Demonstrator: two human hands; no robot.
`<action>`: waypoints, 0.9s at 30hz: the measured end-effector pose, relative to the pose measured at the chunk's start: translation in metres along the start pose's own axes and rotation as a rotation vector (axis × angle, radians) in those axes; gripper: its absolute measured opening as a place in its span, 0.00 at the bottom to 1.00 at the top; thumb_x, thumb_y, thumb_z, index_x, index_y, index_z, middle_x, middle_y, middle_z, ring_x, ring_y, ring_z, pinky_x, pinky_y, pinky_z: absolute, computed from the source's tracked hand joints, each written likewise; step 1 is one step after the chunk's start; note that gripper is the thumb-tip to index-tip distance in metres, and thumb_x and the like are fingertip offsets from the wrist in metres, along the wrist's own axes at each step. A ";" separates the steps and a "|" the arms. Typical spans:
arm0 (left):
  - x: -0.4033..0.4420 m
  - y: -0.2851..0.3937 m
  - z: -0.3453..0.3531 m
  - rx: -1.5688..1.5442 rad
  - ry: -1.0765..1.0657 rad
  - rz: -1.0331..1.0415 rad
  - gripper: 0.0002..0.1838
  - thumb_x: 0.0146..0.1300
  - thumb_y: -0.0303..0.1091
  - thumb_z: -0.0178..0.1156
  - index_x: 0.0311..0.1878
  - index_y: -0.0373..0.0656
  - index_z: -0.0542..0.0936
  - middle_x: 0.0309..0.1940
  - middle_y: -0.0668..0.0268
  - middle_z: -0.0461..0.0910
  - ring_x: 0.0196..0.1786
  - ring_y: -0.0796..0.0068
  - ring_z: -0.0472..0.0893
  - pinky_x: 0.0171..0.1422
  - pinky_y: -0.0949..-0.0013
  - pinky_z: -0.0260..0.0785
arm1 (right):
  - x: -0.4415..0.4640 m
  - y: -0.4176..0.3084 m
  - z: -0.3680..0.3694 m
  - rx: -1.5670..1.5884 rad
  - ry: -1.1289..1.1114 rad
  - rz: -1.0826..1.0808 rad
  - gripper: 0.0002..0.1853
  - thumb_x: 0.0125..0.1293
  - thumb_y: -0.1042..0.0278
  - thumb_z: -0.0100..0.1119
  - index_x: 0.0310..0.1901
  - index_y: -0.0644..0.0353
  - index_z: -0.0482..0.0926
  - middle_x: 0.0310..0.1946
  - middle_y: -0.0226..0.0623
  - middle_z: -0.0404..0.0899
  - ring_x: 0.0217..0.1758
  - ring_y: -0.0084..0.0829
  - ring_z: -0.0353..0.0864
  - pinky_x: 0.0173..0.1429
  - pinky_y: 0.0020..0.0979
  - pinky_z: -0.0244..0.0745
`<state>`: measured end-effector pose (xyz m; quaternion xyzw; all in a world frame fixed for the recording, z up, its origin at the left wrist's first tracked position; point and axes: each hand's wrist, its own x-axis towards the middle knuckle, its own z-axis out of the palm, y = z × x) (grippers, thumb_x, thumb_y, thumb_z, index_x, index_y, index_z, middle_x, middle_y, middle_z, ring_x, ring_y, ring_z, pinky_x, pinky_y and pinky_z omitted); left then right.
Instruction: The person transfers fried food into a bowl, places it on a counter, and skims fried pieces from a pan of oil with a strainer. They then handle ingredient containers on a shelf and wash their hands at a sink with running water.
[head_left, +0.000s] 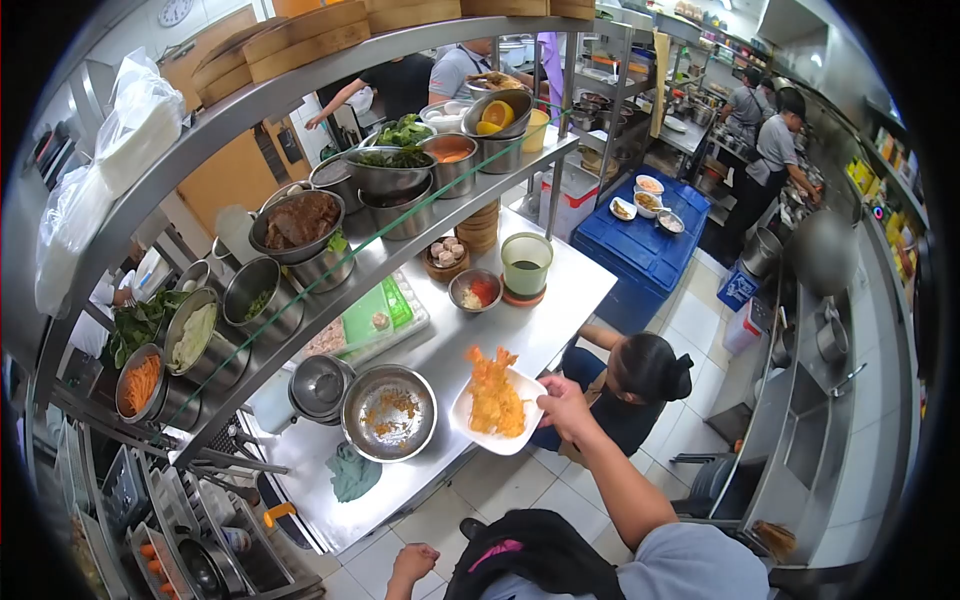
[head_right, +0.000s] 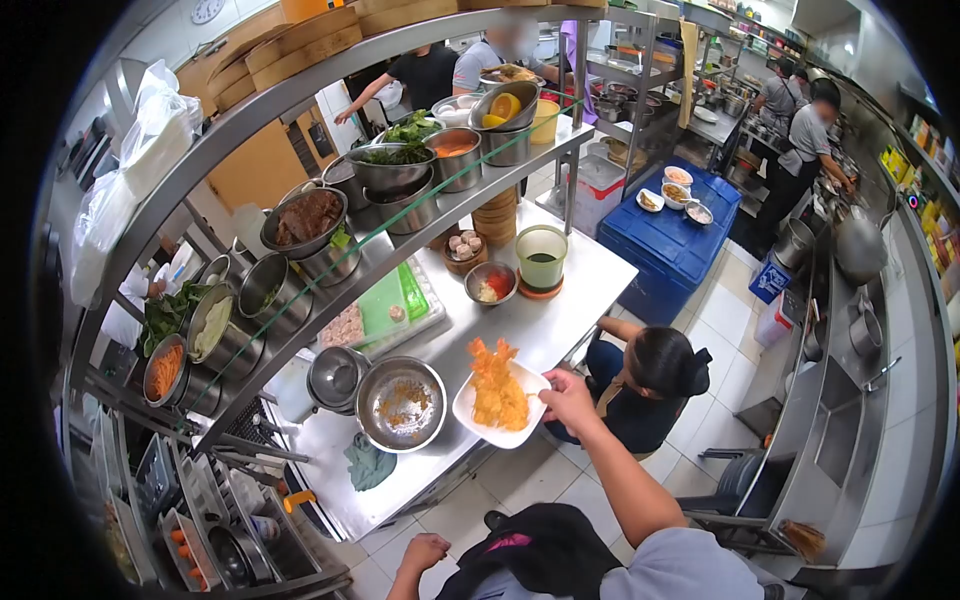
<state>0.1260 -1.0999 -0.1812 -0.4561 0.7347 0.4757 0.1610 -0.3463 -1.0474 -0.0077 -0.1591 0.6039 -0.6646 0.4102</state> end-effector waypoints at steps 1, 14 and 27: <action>-0.005 0.011 -0.005 -0.069 0.047 -0.045 0.09 0.57 0.38 0.65 0.37 0.45 0.85 0.36 0.53 0.85 0.45 0.58 0.85 0.52 0.62 0.76 | -0.010 0.001 0.002 0.004 -0.038 0.027 0.14 0.59 0.81 0.57 0.48 0.65 0.76 0.34 0.36 0.82 0.31 0.26 0.84 0.28 0.27 0.83; -0.089 0.127 -0.043 -0.698 0.208 0.256 0.16 0.73 0.35 0.52 0.57 0.37 0.73 0.45 0.56 0.83 0.40 0.71 0.84 0.42 0.70 0.77 | -0.124 0.017 0.028 -0.179 -0.206 0.013 0.15 0.57 0.79 0.59 0.48 0.66 0.78 0.32 0.30 0.80 0.32 0.22 0.83 0.34 0.27 0.85; -0.219 0.020 -0.151 -0.661 0.212 0.394 0.26 0.75 0.39 0.45 0.73 0.44 0.63 0.42 0.61 0.81 0.36 0.77 0.81 0.38 0.71 0.78 | -0.243 0.061 0.227 -0.177 -0.371 0.011 0.20 0.54 0.83 0.53 0.51 0.68 0.77 0.39 0.40 0.81 0.36 0.27 0.85 0.35 0.29 0.86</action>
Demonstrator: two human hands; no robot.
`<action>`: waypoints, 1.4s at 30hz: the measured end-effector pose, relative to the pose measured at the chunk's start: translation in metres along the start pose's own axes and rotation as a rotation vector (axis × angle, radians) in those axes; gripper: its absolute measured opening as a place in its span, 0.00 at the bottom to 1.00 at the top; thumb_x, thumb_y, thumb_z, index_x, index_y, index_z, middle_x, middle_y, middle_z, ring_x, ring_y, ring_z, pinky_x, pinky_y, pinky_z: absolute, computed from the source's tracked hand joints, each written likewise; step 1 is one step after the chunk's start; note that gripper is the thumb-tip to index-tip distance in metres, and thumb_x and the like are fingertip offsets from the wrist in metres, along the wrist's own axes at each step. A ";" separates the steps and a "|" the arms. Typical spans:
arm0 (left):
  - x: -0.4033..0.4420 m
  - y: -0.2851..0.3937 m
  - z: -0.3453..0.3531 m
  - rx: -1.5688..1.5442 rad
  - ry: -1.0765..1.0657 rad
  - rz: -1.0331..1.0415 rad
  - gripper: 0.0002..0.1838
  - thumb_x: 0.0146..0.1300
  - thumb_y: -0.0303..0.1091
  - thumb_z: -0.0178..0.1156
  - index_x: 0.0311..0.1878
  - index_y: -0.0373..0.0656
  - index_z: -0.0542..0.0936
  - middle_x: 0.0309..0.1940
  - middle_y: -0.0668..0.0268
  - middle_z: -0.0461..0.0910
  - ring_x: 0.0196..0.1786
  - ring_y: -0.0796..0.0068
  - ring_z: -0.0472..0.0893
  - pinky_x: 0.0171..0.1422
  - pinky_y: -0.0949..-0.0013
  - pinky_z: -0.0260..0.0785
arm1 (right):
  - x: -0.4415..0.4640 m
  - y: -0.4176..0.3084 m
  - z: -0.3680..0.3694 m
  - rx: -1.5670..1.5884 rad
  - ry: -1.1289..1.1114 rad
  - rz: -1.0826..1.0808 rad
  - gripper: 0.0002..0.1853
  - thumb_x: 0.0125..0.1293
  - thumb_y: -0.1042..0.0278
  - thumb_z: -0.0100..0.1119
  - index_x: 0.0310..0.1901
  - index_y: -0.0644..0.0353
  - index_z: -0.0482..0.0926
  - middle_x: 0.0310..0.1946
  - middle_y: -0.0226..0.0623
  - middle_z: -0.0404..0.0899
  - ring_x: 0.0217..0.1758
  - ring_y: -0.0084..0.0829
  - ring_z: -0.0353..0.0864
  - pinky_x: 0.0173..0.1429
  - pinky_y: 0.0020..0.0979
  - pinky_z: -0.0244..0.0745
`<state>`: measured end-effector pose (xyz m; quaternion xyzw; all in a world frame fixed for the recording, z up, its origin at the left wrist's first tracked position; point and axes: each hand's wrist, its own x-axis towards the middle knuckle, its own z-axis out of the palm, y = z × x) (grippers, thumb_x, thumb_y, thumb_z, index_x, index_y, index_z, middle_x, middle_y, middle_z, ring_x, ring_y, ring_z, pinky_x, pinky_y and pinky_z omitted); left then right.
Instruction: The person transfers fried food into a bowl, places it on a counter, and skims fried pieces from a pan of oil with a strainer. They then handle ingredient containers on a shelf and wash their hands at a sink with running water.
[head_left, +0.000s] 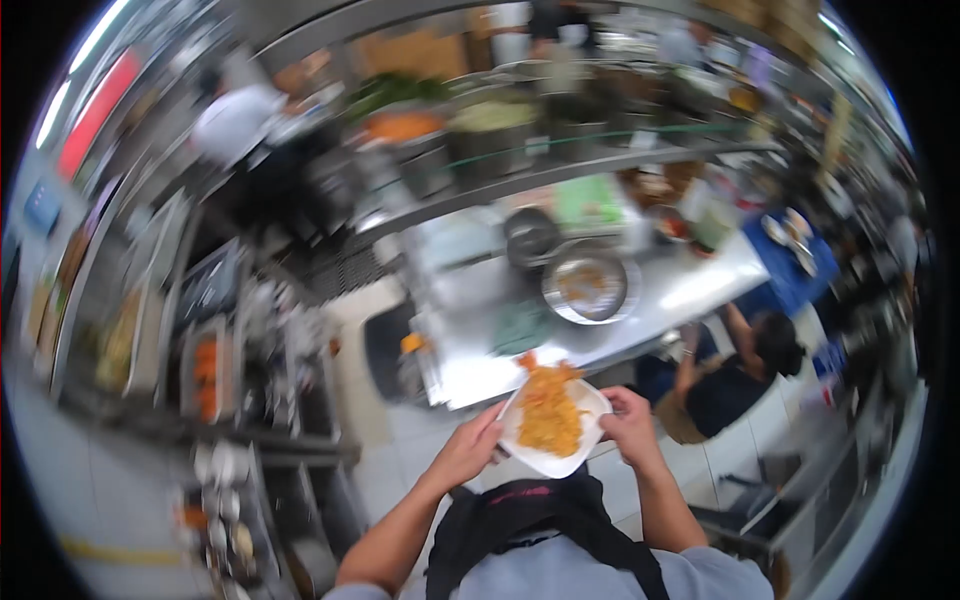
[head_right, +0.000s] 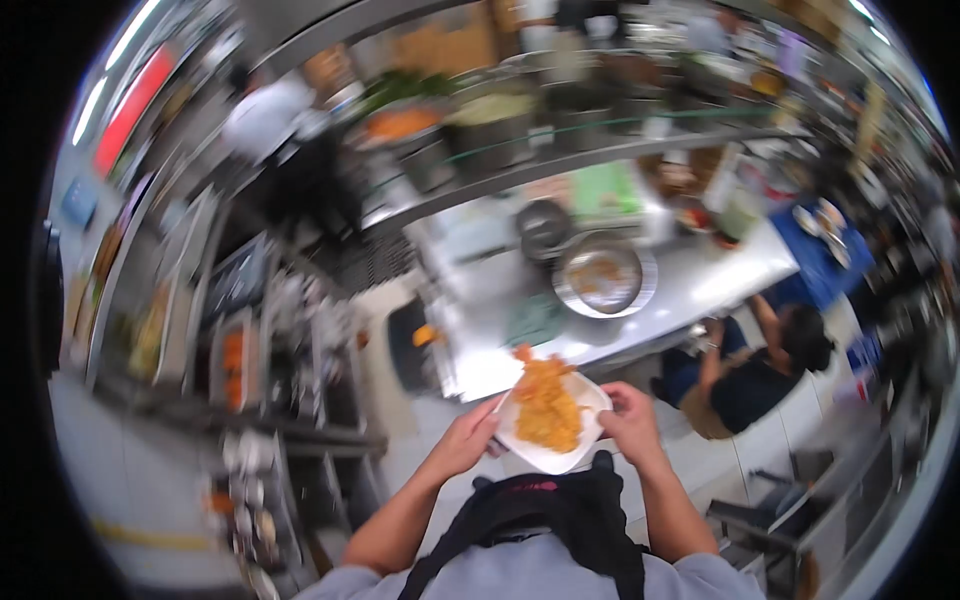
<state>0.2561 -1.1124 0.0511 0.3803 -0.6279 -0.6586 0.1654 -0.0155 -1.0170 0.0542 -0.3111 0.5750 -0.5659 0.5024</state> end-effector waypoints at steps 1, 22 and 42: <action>-0.020 0.002 -0.019 0.066 0.058 0.005 0.26 0.74 0.38 0.46 0.73 0.45 0.64 0.41 0.60 0.81 0.35 0.75 0.82 0.39 0.70 0.78 | 0.001 0.007 0.030 0.021 -0.040 0.042 0.20 0.54 0.83 0.53 0.51 0.68 0.77 0.39 0.40 0.81 0.36 0.28 0.85 0.35 0.29 0.86; -0.076 -0.175 -0.426 0.054 0.801 -0.024 0.23 0.69 0.24 0.45 0.67 0.37 0.69 0.41 0.62 0.81 0.34 0.79 0.81 0.35 0.73 0.79 | 0.221 0.074 0.304 -0.191 0.165 -0.122 0.24 0.69 0.64 0.59 0.64 0.59 0.69 0.42 0.31 0.75 0.31 0.19 0.75 0.28 0.21 0.74; 0.310 -0.227 -0.789 0.117 0.780 -0.102 0.23 0.66 0.27 0.46 0.65 0.40 0.71 0.36 0.54 0.83 0.29 0.69 0.83 0.38 0.64 0.77 | 0.304 0.170 0.221 -0.611 0.689 0.007 0.26 0.66 0.55 0.55 0.62 0.60 0.73 0.43 0.33 0.77 0.47 0.30 0.76 0.56 0.30 0.71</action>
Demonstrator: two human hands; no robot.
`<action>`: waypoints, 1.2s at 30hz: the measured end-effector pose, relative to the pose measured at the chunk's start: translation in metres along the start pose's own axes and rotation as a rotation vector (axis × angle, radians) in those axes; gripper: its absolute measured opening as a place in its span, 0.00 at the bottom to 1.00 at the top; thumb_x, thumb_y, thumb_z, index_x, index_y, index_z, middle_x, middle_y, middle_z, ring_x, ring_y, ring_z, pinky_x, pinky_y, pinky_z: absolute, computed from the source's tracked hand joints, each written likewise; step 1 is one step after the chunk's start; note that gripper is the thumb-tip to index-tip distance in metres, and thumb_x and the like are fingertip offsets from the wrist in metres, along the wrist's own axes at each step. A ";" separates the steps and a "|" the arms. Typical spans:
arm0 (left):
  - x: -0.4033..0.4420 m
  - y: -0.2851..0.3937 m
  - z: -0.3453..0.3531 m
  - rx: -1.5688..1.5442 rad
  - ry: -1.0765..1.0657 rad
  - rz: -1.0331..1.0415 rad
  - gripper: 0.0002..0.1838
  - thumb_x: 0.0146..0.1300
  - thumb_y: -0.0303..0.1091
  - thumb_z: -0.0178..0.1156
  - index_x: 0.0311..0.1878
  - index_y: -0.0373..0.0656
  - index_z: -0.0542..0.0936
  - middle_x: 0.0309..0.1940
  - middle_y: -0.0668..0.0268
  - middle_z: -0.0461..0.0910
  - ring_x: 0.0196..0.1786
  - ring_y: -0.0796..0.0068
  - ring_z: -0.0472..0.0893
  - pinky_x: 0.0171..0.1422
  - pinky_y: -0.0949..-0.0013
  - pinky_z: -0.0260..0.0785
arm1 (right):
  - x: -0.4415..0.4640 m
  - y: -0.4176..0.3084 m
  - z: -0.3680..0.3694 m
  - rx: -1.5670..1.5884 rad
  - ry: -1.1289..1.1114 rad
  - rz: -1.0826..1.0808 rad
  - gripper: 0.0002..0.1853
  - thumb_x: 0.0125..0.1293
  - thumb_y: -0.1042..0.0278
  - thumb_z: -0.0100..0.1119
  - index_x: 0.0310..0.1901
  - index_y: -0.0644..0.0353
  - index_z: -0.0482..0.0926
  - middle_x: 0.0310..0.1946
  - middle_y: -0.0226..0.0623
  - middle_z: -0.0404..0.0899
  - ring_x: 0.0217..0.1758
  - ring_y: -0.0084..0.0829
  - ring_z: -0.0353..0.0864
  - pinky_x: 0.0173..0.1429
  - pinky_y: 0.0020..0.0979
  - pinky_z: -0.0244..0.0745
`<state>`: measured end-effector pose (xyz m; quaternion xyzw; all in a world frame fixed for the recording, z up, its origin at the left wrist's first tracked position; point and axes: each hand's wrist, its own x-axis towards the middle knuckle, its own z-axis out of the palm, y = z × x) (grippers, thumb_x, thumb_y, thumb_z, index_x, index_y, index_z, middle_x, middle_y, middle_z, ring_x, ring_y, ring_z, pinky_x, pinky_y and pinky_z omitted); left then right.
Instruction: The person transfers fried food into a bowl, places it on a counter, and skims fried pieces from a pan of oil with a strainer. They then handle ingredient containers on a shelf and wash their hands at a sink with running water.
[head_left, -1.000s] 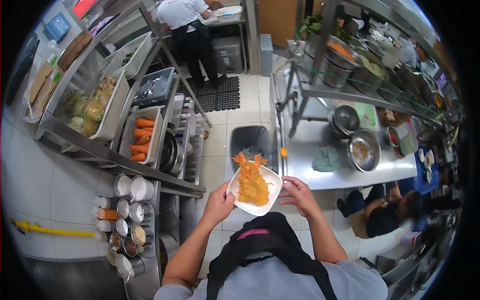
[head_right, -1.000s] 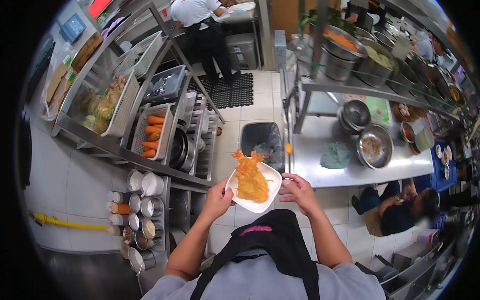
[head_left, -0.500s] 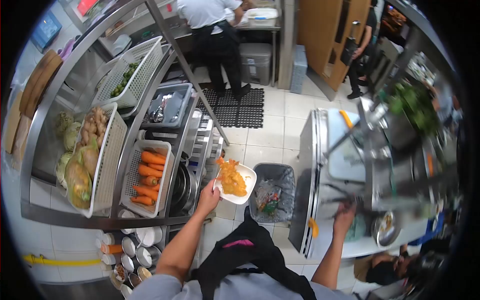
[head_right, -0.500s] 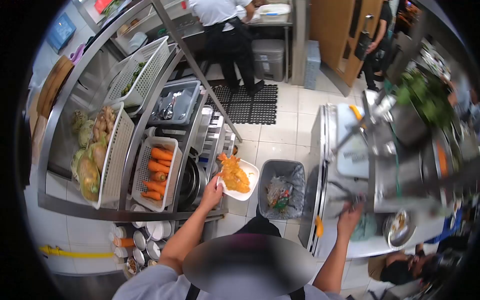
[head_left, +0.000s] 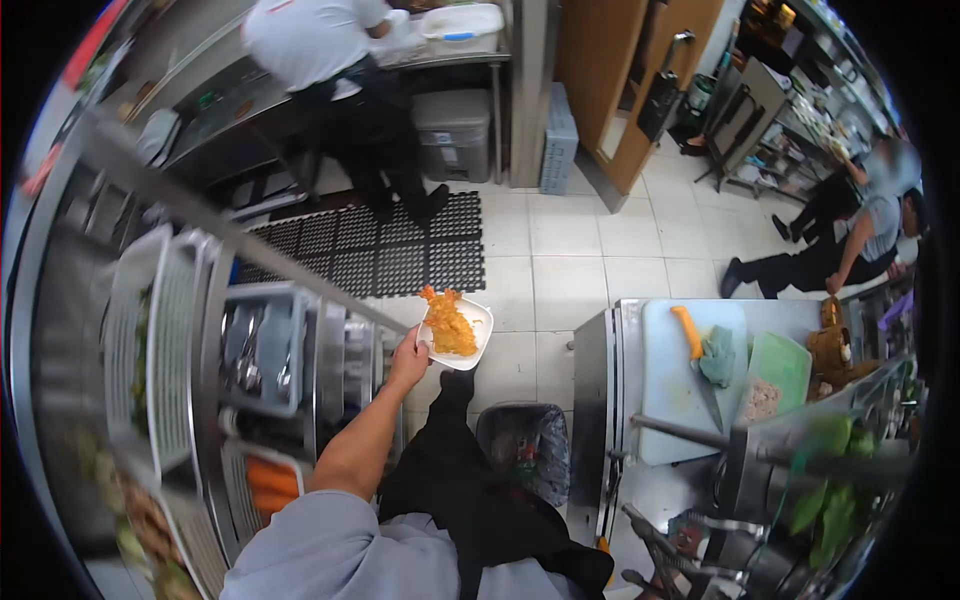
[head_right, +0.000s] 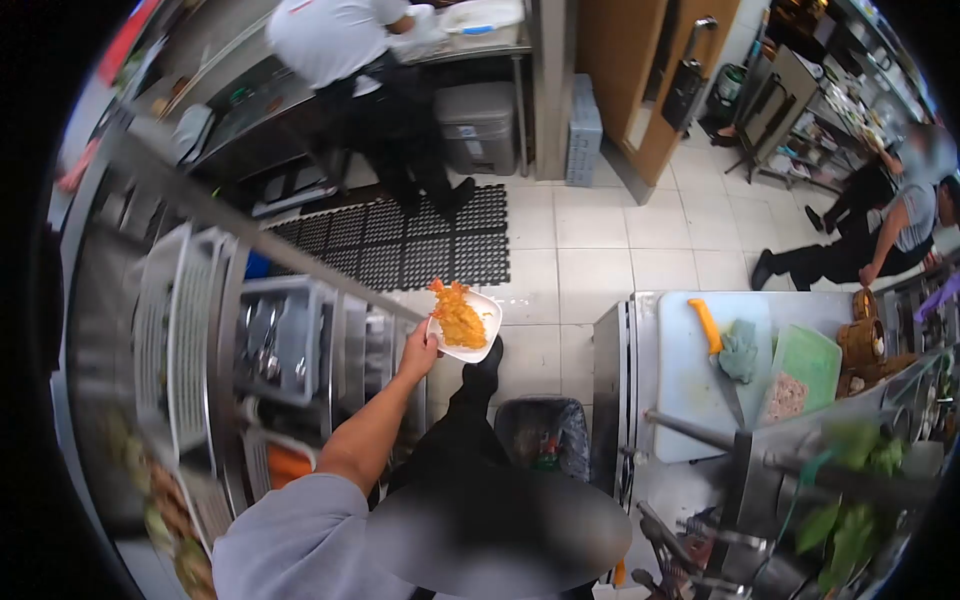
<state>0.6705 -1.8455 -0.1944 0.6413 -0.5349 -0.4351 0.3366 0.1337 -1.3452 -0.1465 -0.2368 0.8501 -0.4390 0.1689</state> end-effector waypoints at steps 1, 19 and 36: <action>0.028 0.000 0.007 0.027 -0.020 0.009 0.23 0.66 0.27 0.46 0.65 0.41 0.70 0.36 0.55 0.83 0.29 0.69 0.83 0.38 0.64 0.77 | -0.005 -0.009 0.004 -0.013 0.024 0.085 0.26 0.66 0.56 0.55 0.62 0.60 0.73 0.43 0.33 0.78 0.47 0.30 0.76 0.56 0.30 0.71; 0.434 0.235 0.223 0.246 -0.606 0.395 0.22 0.65 0.26 0.49 0.64 0.40 0.71 0.41 0.46 0.83 0.35 0.54 0.86 0.43 0.59 0.78 | -0.117 -0.184 0.310 0.380 -0.085 1.366 0.25 0.64 0.60 0.55 0.63 0.56 0.74 0.43 0.34 0.79 0.46 0.30 0.77 0.51 0.32 0.74; 0.487 0.419 0.505 0.099 -1.076 0.292 0.21 0.68 0.23 0.41 0.62 0.35 0.70 0.38 0.56 0.82 0.27 0.71 0.84 0.30 0.70 0.81 | 0.160 -0.321 0.372 0.465 -0.639 1.330 0.15 0.69 0.60 0.48 0.50 0.56 0.79 0.41 0.36 0.83 0.34 0.27 0.82 0.33 0.31 0.81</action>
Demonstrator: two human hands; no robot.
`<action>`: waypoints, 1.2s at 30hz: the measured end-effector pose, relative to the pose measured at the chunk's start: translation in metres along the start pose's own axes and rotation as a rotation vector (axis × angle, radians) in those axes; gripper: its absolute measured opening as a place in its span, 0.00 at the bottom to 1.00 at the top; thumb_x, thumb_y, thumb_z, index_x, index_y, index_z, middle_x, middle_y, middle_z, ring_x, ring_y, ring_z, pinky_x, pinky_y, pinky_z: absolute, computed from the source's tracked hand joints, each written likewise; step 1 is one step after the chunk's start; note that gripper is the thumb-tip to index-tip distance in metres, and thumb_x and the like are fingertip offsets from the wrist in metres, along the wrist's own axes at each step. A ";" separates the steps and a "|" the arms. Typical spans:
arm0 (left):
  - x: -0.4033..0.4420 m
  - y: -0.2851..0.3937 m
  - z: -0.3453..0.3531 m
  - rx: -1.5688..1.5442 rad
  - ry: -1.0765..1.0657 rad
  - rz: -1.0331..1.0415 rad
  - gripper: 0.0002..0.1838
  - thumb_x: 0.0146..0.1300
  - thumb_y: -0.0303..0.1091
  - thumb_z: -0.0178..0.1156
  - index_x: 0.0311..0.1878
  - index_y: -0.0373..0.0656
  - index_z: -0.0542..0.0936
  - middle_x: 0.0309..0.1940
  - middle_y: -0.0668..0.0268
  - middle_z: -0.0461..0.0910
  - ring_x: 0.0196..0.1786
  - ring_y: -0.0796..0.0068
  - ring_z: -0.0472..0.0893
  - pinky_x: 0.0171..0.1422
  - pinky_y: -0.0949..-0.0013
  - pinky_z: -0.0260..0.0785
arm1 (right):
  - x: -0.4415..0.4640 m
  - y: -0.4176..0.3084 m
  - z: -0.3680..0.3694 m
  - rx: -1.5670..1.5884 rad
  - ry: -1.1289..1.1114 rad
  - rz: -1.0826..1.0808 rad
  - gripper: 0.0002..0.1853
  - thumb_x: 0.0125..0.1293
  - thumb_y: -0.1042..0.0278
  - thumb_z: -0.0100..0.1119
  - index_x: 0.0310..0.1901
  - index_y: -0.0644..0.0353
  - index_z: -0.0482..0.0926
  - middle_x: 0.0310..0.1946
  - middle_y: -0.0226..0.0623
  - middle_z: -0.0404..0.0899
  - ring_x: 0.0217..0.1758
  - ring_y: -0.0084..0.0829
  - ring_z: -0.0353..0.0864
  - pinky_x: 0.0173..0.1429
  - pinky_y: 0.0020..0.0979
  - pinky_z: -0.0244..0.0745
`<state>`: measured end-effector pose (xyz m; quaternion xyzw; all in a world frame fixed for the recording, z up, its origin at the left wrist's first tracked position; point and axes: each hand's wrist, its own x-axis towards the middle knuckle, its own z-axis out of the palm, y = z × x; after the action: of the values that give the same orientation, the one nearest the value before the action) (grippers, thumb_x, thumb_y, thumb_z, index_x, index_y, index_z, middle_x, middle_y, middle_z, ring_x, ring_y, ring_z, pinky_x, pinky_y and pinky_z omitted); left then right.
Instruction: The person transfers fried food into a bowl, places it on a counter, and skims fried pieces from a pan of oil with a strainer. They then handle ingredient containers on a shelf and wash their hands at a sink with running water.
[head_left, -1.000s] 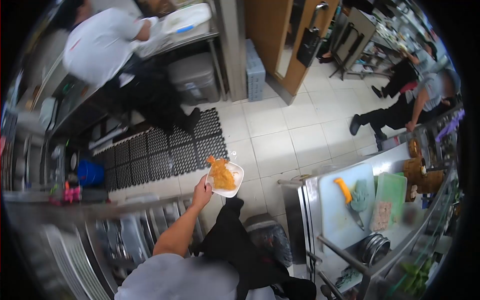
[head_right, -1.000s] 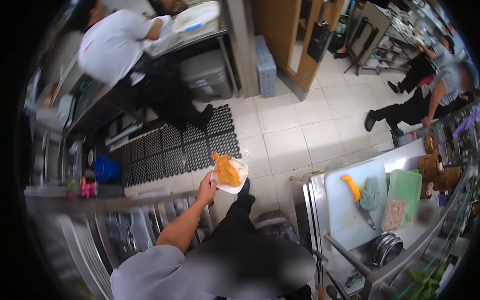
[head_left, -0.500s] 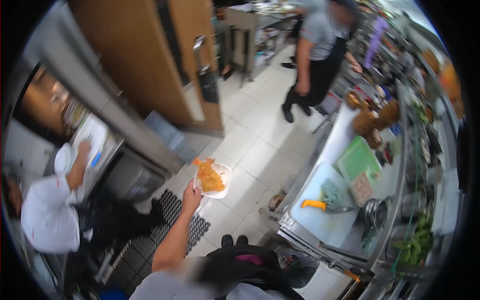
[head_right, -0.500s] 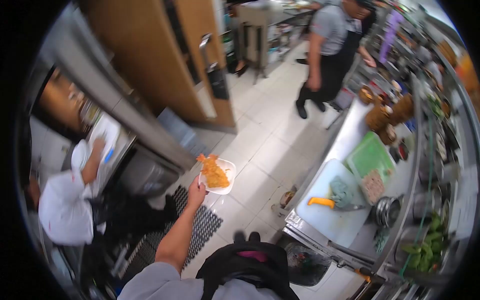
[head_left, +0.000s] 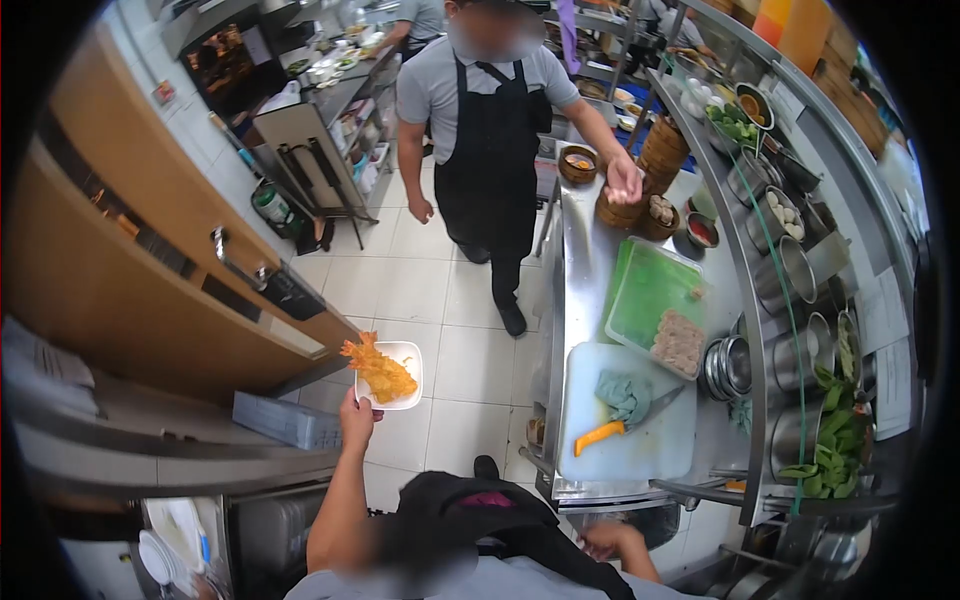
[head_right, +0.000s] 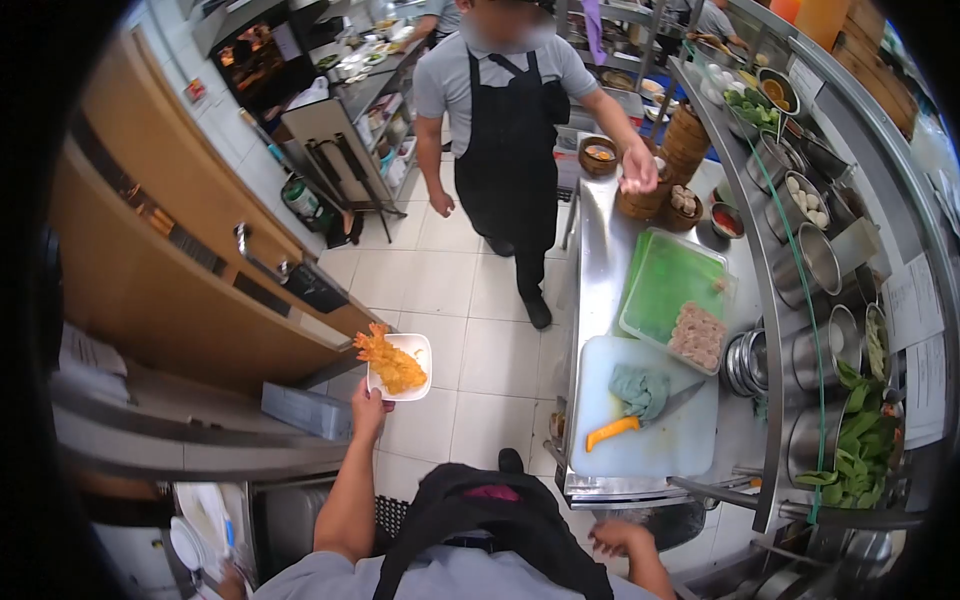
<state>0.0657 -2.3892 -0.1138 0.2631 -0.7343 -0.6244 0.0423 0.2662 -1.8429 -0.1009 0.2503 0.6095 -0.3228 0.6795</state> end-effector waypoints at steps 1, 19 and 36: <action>0.016 0.005 0.001 0.003 -0.026 -0.004 0.21 0.68 0.23 0.41 0.62 0.35 0.70 0.38 0.56 0.82 0.27 0.71 0.84 0.30 0.70 0.81 | -0.033 -0.040 -0.008 0.003 0.049 -0.140 0.15 0.70 0.59 0.48 0.50 0.57 0.79 0.40 0.35 0.84 0.34 0.26 0.82 0.33 0.32 0.81; 0.403 0.069 0.007 0.090 -0.189 0.007 0.20 0.67 0.24 0.44 0.62 0.39 0.71 0.37 0.58 0.82 0.27 0.73 0.82 0.26 0.73 0.77 | -0.026 -0.322 -0.033 0.894 0.580 -0.519 0.10 0.69 0.66 0.52 0.49 0.56 0.76 0.36 0.29 0.79 0.35 0.24 0.79 0.36 0.30 0.78; 0.735 0.242 0.061 -0.027 0.037 0.091 0.12 0.66 0.26 0.47 0.48 0.33 0.75 0.27 0.58 0.81 0.22 0.72 0.82 0.25 0.70 0.77 | 0.062 -0.510 -0.189 0.993 0.505 -0.391 0.15 0.66 0.76 0.45 0.52 0.58 0.76 0.38 0.36 0.80 0.33 0.31 0.79 0.36 0.33 0.75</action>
<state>-0.6692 -2.6376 -0.0954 0.2405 -0.7361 -0.6265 0.0878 -0.2359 -2.0527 -0.1604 0.4907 0.5630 -0.6192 0.2427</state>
